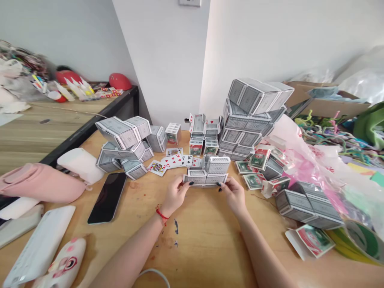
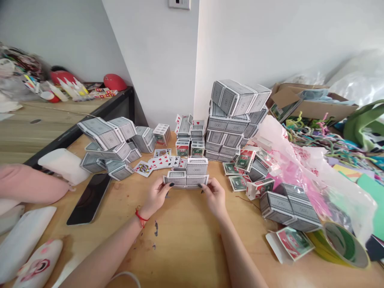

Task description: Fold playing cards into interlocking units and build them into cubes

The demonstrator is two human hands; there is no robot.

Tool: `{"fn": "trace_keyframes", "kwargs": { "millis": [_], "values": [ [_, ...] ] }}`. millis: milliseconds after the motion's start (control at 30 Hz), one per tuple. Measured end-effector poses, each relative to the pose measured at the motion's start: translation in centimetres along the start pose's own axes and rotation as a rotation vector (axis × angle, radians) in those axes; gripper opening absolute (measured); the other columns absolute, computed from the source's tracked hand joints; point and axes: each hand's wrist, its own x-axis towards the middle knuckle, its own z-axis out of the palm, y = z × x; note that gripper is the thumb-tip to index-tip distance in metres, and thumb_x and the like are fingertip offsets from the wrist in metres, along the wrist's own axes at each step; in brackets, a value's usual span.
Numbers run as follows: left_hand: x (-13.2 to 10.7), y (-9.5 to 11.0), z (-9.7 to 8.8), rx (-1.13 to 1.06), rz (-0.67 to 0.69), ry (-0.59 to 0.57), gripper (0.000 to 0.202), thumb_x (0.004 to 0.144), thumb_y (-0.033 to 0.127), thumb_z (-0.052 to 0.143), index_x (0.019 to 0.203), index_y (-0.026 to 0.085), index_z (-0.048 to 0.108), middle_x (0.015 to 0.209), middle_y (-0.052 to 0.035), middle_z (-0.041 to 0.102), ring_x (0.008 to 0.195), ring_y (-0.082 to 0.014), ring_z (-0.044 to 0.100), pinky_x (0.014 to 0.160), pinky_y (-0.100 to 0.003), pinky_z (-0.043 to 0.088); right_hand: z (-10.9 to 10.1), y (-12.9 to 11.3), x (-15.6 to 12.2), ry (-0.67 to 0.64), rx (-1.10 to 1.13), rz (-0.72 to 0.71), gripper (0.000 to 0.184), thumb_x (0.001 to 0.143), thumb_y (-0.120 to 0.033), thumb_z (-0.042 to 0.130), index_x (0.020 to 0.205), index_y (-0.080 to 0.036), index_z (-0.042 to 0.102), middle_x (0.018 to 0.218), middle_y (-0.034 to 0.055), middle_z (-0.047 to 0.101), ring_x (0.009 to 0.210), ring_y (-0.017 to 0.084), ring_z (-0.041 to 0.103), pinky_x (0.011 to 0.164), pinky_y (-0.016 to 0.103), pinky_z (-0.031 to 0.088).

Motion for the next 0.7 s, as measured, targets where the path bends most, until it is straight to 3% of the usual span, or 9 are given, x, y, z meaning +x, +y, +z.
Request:
{"fn": "trace_keyframes", "kwargs": {
  "millis": [333,700],
  "values": [
    [0.4,0.0,-0.1,0.051,0.052,0.026,0.014,0.081,0.028,0.049,0.072,0.017,0.05,0.077,-0.0012,0.048,0.072,-0.0123,0.046,0.066,-0.023,0.038,0.0,-0.1,-0.1,0.05,-0.227,-0.143,0.018,0.076,-0.028,0.056,0.061,-0.02,0.052,0.067,0.0011,0.051,0.065,0.015,0.049,0.058,0.027,0.039],
    [0.5,0.0,-0.4,0.055,0.037,0.015,0.018,0.08,0.03,0.05,0.068,0.016,0.049,0.076,-0.0017,0.048,0.068,-0.0119,0.045,0.062,-0.023,0.038,0.3,-0.8,-0.4,0.066,-0.294,-0.181,0.014,0.077,-0.027,0.054,0.064,-0.021,0.054,0.068,0.0025,0.054,0.065,0.016,0.05,0.058,0.028,0.04]
  ]
}}
